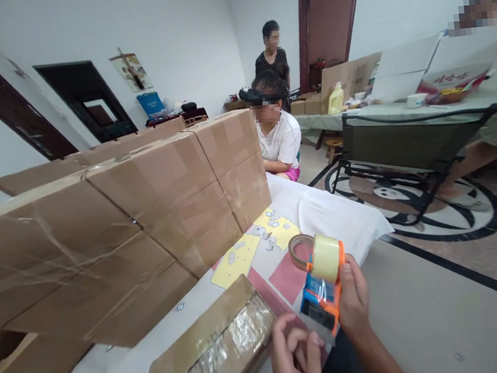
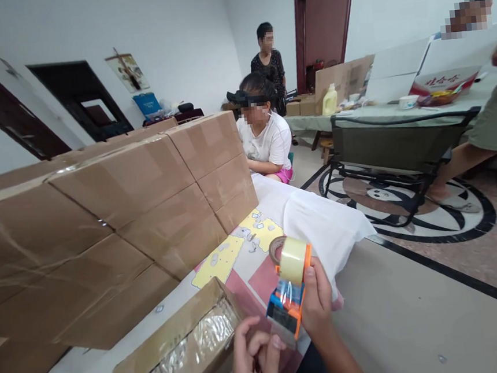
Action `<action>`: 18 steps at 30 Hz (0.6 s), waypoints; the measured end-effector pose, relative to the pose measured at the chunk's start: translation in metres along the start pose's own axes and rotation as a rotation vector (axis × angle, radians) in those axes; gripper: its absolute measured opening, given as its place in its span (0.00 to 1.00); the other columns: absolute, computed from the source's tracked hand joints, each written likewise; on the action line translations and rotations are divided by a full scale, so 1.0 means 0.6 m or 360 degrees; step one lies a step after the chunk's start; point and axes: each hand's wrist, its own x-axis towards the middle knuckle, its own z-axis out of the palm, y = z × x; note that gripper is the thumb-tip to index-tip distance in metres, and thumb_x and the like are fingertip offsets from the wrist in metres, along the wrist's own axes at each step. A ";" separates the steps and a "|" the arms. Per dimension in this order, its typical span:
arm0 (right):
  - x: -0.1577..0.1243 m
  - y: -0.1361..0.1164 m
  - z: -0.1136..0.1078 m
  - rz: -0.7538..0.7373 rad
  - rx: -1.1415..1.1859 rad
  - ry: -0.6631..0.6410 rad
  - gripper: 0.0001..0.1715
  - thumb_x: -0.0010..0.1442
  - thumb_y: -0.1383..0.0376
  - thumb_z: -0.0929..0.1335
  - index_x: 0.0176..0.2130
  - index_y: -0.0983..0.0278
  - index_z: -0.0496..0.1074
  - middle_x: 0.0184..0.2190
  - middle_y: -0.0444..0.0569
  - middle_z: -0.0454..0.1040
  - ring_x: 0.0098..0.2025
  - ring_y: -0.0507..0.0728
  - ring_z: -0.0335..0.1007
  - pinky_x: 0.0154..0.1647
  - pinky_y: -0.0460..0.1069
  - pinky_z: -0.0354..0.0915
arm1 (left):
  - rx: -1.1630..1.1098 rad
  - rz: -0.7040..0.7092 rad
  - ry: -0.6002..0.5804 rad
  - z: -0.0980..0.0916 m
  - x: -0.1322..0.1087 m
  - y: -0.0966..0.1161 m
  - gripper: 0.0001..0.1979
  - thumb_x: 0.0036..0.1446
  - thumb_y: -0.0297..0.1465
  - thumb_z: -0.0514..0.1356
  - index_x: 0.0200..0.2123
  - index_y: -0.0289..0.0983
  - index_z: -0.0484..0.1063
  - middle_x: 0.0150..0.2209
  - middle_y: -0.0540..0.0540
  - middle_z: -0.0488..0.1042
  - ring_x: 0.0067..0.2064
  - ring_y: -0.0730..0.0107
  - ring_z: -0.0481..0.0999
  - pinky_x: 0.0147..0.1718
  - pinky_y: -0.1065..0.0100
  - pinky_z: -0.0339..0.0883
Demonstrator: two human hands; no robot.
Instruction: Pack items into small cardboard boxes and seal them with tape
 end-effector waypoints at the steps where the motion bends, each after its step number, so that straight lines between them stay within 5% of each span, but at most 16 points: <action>1: 0.000 0.000 -0.001 -0.0026 -0.0015 -0.0006 0.20 0.67 0.49 0.64 0.36 0.60 0.74 0.28 0.46 0.68 0.30 0.56 0.63 0.32 0.49 0.63 | 0.0000 -0.0002 0.0003 0.000 -0.001 -0.001 0.30 0.54 0.55 0.63 0.48 0.40 0.64 0.20 0.56 0.67 0.18 0.80 0.53 0.19 0.77 0.54; 6: 0.001 0.008 -0.006 -0.0067 0.0044 -0.0064 0.16 0.62 0.51 0.70 0.41 0.61 0.75 0.32 0.47 0.73 0.32 0.55 0.68 0.32 0.47 0.65 | 0.0076 0.0025 0.0010 -0.002 -0.008 -0.009 0.27 0.54 0.53 0.64 0.45 0.39 0.65 0.20 0.56 0.65 0.19 0.79 0.58 0.20 0.76 0.53; 13: -0.004 0.025 -0.003 0.0161 0.0095 -0.0048 0.22 0.59 0.48 0.71 0.43 0.62 0.78 0.35 0.50 0.78 0.36 0.59 0.72 0.36 0.50 0.68 | 0.0045 -0.0001 0.0091 0.001 -0.018 -0.023 0.26 0.54 0.55 0.62 0.40 0.41 0.62 0.19 0.57 0.64 0.18 0.81 0.49 0.19 0.74 0.38; 18: -0.021 0.028 0.003 0.0430 0.0082 0.0052 0.30 0.57 0.45 0.71 0.49 0.62 0.78 0.43 0.51 0.81 0.46 0.64 0.75 0.45 0.53 0.70 | -0.0075 -0.0007 0.0150 0.004 -0.017 -0.032 0.27 0.52 0.57 0.63 0.39 0.41 0.62 0.19 0.56 0.66 0.17 0.80 0.54 0.19 0.75 0.46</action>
